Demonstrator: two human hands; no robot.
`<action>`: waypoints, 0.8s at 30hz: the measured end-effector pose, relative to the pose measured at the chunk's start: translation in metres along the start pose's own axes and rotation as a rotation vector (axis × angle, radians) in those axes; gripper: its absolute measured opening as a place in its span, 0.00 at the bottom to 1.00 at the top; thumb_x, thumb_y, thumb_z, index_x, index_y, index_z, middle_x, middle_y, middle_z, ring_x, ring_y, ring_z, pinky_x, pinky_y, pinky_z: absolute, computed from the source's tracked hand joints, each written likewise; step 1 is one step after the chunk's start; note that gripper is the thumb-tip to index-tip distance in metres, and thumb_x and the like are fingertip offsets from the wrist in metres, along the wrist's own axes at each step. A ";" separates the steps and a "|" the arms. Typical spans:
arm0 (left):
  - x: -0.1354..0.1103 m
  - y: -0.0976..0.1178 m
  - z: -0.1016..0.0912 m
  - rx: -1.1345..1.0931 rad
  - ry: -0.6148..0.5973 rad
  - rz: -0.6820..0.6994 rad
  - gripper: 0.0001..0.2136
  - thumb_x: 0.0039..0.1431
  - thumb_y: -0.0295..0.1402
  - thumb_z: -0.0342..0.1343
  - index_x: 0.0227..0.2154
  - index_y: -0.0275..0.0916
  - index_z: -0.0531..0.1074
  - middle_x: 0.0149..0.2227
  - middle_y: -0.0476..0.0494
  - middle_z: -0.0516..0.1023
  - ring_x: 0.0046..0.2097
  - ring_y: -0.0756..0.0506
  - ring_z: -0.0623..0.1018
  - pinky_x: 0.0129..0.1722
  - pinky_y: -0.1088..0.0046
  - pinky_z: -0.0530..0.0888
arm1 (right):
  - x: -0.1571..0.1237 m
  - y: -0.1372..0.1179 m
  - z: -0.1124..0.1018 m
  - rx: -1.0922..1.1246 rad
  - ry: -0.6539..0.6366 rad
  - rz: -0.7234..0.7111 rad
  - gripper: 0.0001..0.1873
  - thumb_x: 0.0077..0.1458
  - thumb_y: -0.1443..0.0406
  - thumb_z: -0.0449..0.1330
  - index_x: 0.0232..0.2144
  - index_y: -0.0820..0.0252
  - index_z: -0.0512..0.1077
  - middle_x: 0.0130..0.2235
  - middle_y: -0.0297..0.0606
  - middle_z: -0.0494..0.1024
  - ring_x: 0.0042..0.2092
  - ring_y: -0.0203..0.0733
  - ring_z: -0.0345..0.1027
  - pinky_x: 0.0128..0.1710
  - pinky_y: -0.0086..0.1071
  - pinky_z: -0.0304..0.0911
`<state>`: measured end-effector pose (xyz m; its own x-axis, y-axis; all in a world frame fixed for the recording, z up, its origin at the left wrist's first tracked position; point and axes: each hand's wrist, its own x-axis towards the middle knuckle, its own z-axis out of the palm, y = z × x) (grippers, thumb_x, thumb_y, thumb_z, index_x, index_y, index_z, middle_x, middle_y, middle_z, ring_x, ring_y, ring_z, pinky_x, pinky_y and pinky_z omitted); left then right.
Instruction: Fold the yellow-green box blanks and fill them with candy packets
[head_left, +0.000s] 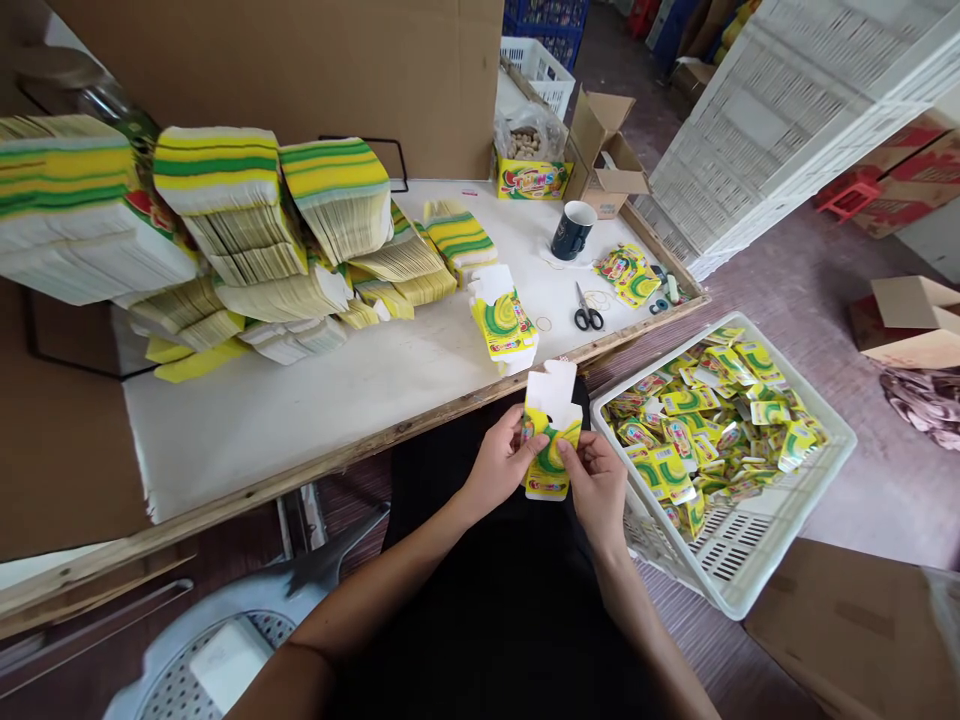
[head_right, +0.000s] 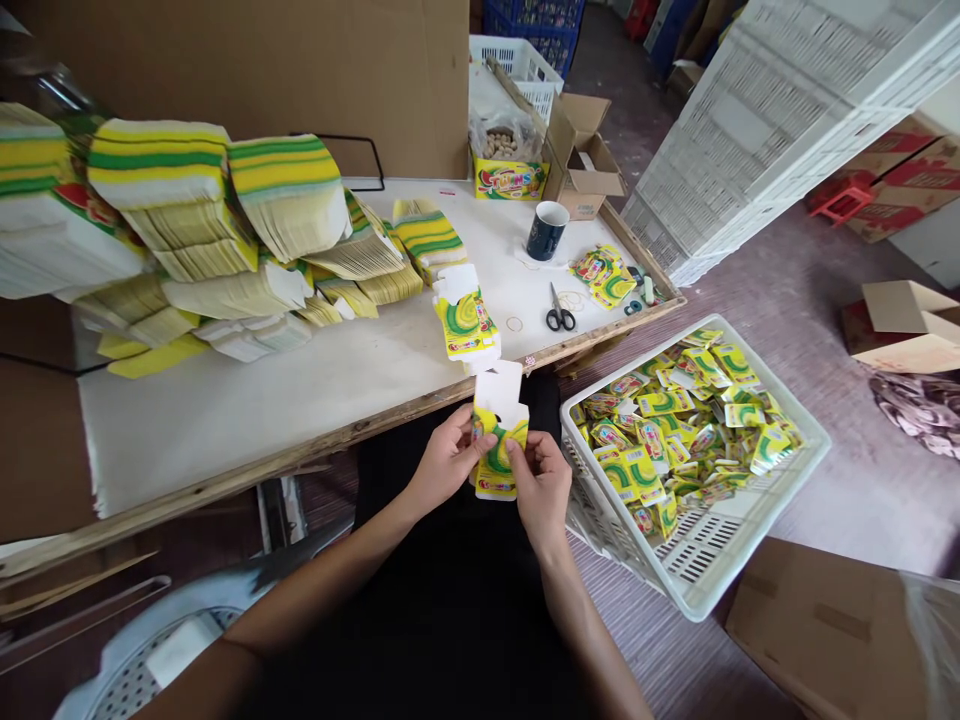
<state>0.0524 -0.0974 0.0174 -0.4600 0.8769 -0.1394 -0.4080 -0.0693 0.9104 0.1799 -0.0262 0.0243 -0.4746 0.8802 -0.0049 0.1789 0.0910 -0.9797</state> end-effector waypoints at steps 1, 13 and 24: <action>-0.001 0.000 0.000 0.011 -0.017 0.003 0.30 0.55 0.44 0.65 0.56 0.37 0.63 0.41 0.42 0.81 0.40 0.47 0.80 0.42 0.73 0.76 | 0.001 -0.001 -0.002 0.005 0.020 -0.020 0.14 0.58 0.57 0.66 0.38 0.61 0.70 0.32 0.36 0.75 0.31 0.35 0.66 0.31 0.30 0.63; -0.009 0.009 -0.018 0.089 -0.345 -0.101 0.24 0.57 0.40 0.64 0.53 0.42 0.64 0.42 0.44 0.78 0.42 0.46 0.81 0.43 0.71 0.77 | 0.013 -0.013 -0.037 -0.168 -0.259 -0.152 0.10 0.65 0.60 0.59 0.45 0.57 0.74 0.34 0.36 0.75 0.28 0.34 0.63 0.27 0.30 0.59; -0.014 0.004 -0.013 0.081 -0.366 -0.111 0.31 0.58 0.40 0.63 0.62 0.44 0.59 0.55 0.35 0.76 0.48 0.44 0.81 0.45 0.71 0.79 | 0.012 -0.012 -0.037 -0.133 -0.132 -0.247 0.13 0.64 0.61 0.60 0.49 0.53 0.77 0.45 0.42 0.78 0.45 0.45 0.73 0.47 0.40 0.67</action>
<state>0.0465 -0.1161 0.0180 -0.0992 0.9896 -0.1038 -0.3687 0.0604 0.9276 0.2042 0.0009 0.0436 -0.6241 0.7564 0.1959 0.1514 0.3630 -0.9194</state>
